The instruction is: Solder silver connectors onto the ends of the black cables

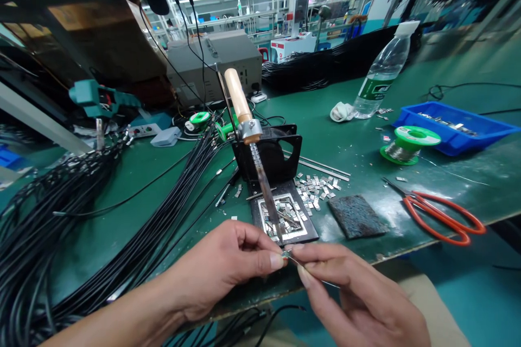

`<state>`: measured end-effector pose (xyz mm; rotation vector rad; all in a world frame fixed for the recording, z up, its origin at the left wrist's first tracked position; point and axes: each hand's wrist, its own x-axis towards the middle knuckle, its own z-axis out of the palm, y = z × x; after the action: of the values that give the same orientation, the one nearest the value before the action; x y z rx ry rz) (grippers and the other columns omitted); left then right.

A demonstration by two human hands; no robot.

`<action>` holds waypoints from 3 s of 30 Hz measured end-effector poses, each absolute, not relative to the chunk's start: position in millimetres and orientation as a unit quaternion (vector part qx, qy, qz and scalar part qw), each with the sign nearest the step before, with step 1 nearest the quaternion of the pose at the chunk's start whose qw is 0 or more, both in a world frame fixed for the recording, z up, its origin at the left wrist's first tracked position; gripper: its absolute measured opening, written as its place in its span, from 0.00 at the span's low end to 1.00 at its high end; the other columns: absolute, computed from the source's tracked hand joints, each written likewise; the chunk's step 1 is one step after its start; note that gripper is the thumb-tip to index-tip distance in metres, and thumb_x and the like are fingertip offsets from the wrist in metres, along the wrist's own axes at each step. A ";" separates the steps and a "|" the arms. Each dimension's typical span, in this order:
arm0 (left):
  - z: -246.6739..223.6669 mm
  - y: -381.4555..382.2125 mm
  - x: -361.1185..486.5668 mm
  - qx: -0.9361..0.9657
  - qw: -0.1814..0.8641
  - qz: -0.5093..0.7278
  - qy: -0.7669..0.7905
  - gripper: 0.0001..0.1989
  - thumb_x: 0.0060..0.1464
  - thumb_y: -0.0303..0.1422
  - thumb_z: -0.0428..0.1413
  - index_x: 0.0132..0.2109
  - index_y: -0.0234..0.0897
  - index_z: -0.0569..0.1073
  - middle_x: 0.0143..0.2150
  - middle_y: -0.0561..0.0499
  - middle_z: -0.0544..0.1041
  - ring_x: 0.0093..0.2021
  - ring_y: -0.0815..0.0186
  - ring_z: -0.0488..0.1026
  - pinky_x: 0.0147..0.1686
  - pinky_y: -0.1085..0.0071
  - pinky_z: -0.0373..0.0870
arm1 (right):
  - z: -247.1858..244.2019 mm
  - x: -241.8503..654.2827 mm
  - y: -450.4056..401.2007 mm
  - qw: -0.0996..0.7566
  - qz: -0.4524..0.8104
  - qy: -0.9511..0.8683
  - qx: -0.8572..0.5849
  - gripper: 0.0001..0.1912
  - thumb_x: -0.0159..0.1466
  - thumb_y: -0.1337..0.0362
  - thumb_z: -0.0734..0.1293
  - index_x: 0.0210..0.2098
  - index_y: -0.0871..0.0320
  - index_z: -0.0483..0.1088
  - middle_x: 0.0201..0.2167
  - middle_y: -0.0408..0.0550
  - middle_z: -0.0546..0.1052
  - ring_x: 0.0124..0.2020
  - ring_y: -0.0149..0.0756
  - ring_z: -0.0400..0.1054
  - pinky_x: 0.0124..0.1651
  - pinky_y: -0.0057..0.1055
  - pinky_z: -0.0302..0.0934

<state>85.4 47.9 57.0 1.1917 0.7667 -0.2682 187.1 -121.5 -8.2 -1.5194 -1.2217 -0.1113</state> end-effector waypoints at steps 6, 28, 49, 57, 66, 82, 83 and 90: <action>56.8 46.6 84.0 0.532 0.755 -0.118 0.365 0.23 0.31 0.39 0.75 0.32 0.29 0.79 0.26 0.52 0.76 0.26 0.73 0.67 0.29 0.77 0.61 | -4.8 187.9 -123.9 0.555 -0.037 -0.521 -0.648 0.08 0.63 0.78 0.68 0.37 0.59 0.70 0.40 0.42 0.80 0.45 0.20 0.77 0.52 0.10 0.68; 57.2 45.1 86.8 0.512 0.766 -0.125 0.367 0.23 0.34 0.42 0.75 0.30 0.29 0.76 0.22 0.56 0.72 0.22 0.77 0.61 0.24 0.79 0.55 | -5.1 184.0 -123.6 0.569 -0.032 -0.501 -0.652 0.08 0.63 0.76 0.69 0.37 0.57 0.70 0.40 0.42 0.80 0.41 0.24 0.78 0.48 0.14 0.72; 55.9 47.4 77.7 0.584 0.736 -0.155 0.306 0.22 0.40 0.42 0.72 0.34 0.29 0.78 0.27 0.55 0.70 0.29 0.73 0.58 0.30 0.77 0.50 | -4.9 173.5 -122.8 0.666 0.188 -0.388 -0.608 0.05 0.69 0.71 0.64 0.36 0.59 0.70 0.32 0.44 0.76 0.27 0.26 0.75 0.30 0.18 0.74; 58.1 46.9 76.6 0.595 0.732 -0.163 0.290 0.24 0.39 0.45 0.72 0.35 0.29 0.78 0.26 0.55 0.68 0.28 0.74 0.56 0.28 0.77 0.49 | -4.8 166.6 -121.1 0.711 0.245 -0.293 -0.590 0.10 0.69 0.64 0.68 0.32 0.62 0.70 0.28 0.45 0.75 0.23 0.25 0.73 0.26 0.17 0.71; 57.9 44.7 80.0 0.568 0.745 -0.161 0.311 0.22 0.41 0.46 0.71 0.31 0.31 0.75 0.18 0.61 0.57 0.21 0.76 0.45 0.22 0.74 0.38 | -2.4 173.4 -124.7 0.643 0.125 -0.396 -0.643 0.05 0.68 0.72 0.66 0.34 0.59 0.70 0.33 0.44 0.76 0.30 0.25 0.76 0.33 0.17 0.74; 57.1 45.7 86.2 0.527 0.763 -0.155 0.340 0.18 0.39 0.39 0.71 0.29 0.30 0.73 0.21 0.58 0.62 0.20 0.79 0.49 0.20 0.76 0.39 | -4.1 180.8 -129.6 0.566 -0.008 -0.488 -0.664 0.09 0.64 0.76 0.68 0.39 0.57 0.69 0.41 0.44 0.79 0.42 0.26 0.78 0.46 0.18 0.73; 57.9 45.6 87.0 0.529 0.761 -0.161 0.339 0.19 0.39 0.39 0.71 0.28 0.30 0.73 0.21 0.58 0.62 0.19 0.79 0.49 0.20 0.76 0.39 | -4.3 180.7 -130.7 0.566 -0.007 -0.488 -0.664 0.09 0.64 0.77 0.68 0.39 0.57 0.68 0.41 0.43 0.79 0.42 0.26 0.78 0.46 0.17 0.73; 64.1 45.1 89.3 0.530 0.753 -0.192 0.338 0.18 0.40 0.39 0.71 0.28 0.31 0.72 0.19 0.60 0.59 0.19 0.79 0.48 0.19 0.76 0.38 | -3.8 176.4 -132.8 0.574 0.008 -0.465 -0.674 0.10 0.63 0.76 0.69 0.39 0.56 0.69 0.41 0.42 0.79 0.44 0.25 0.78 0.48 0.15 0.73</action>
<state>89.3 45.1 64.1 1.1573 0.7386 -0.4182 176.4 -132.8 -3.8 -1.5802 -1.0903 0.0182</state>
